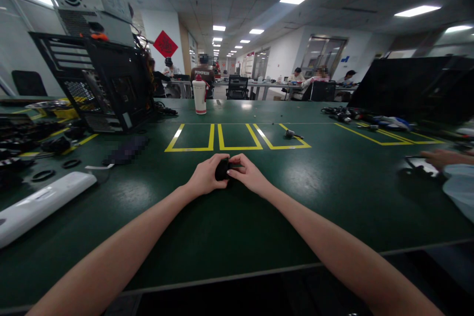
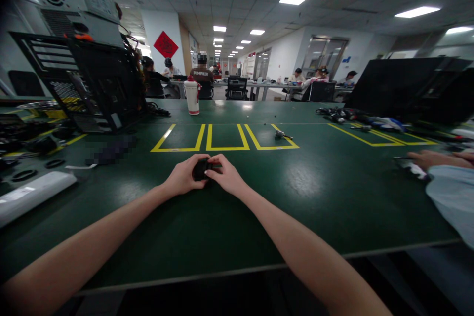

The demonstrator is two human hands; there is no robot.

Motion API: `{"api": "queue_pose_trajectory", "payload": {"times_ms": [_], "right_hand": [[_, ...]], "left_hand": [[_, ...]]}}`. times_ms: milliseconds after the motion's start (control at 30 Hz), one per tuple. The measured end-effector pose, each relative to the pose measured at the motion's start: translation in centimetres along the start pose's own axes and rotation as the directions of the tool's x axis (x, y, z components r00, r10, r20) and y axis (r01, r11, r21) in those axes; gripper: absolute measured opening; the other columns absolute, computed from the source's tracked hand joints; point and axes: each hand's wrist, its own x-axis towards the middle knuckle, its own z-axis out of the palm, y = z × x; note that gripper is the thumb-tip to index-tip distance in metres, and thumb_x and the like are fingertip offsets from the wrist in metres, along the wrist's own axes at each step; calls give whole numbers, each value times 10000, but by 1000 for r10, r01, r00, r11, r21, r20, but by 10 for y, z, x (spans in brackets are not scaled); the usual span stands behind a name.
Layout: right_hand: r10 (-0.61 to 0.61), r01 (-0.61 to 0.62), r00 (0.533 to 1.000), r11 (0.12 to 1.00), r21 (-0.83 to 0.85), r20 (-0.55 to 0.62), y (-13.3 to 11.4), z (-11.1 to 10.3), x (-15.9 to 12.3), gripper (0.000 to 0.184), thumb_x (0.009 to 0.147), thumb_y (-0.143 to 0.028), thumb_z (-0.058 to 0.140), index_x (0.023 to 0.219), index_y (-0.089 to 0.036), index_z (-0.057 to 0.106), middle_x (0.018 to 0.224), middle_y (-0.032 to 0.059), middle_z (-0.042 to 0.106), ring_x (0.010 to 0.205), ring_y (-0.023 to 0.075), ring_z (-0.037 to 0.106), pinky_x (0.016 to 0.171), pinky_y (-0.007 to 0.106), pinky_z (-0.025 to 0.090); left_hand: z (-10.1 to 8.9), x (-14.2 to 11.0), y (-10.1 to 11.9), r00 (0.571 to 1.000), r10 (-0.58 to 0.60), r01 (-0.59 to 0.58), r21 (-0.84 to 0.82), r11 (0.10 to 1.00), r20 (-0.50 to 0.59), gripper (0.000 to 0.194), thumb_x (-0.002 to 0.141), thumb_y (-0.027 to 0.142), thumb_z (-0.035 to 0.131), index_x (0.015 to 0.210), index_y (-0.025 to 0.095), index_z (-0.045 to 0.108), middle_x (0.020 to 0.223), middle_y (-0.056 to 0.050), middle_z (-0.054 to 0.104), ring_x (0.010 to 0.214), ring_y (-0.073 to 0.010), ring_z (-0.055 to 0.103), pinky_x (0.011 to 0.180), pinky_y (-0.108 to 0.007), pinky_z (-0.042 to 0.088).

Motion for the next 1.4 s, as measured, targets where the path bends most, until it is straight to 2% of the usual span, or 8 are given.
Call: {"api": "queue_pose_trajectory", "payload": {"times_ms": [167, 400, 567, 667, 900, 1100, 1300, 1400], "right_hand": [[75, -75, 997, 997, -22, 34, 0, -2, 0, 334, 730, -242, 566, 1045, -195, 468, 1069, 56, 518, 989, 181, 534, 902, 411, 409], [26, -26, 999, 1000, 8, 46, -7, -2, -3, 293, 694, -233, 606, 945, -203, 459, 1023, 15, 509, 995, 173, 530, 885, 389, 432], [1, -2, 1000, 999, 33, 26, -3, -1, -1, 214, 727, -268, 568, 896, -197, 458, 951, 9, 527, 914, 154, 561, 853, 371, 447], [0, 0, 1000, 1000, 10, 10, 0, -1, 0, 237, 722, -264, 574, 921, -193, 468, 968, 20, 532, 930, 157, 556, 863, 367, 438], [98, -98, 995, 995, -12, 31, 0, -3, 1, 337, 723, -276, 575, 1033, -191, 477, 1060, 61, 529, 958, 184, 552, 872, 404, 427], [35, -35, 999, 999, 16, 40, -6, -2, -1, 297, 688, -239, 613, 940, -202, 460, 1015, 15, 512, 975, 167, 534, 883, 388, 429], [25, -26, 999, 999, 28, 30, -5, 0, -3, 206, 744, -287, 545, 911, -202, 460, 984, 17, 517, 931, 155, 550, 852, 373, 446], [30, -30, 999, 999, 12, 13, -1, 0, -1, 226, 736, -280, 557, 928, -202, 468, 994, 22, 524, 946, 159, 546, 856, 365, 443]], "left_hand": [[0, 0, 0, 1000, -1, 1, -11, 1000, 2, 607, 631, 267, 625, 1169, 234, 345, 1103, -29, 514, 966, -197, 538, 818, -327, 446], [0, -1, -1, 1000, 3, -3, -10, 1000, 0, 619, 625, 259, 631, 1172, 236, 344, 1089, -28, 519, 957, -200, 541, 805, -326, 450], [1, 0, -1, 1000, -1, 1, 1, 1000, -7, 619, 624, 270, 633, 1171, 236, 347, 1102, -30, 515, 966, -204, 538, 814, -333, 445], [2, 0, -1, 1000, 5, -5, -1, 1000, -9, 618, 623, 272, 635, 1170, 233, 349, 1100, -30, 516, 962, -201, 540, 809, -330, 447], [0, 0, 0, 1000, -5, 5, -9, 1000, 1, 613, 624, 264, 635, 1166, 239, 350, 1107, -28, 511, 971, -199, 535, 822, -332, 441], [-1, -1, 0, 1000, -2, 2, -12, 1000, 1, 612, 620, 248, 632, 1164, 240, 352, 1103, -29, 514, 974, -206, 535, 815, -336, 439], [-1, -1, 1, 1000, -7, 7, -26, 1000, 2, 606, 630, 269, 630, 1167, 239, 351, 1090, -29, 518, 954, -201, 542, 802, -334, 445], [-1, -1, 1, 1000, -3, 3, -15, 1000, 3, 601, 634, 271, 624, 1167, 235, 349, 1097, -33, 515, 956, -202, 541, 809, -334, 442]]}}
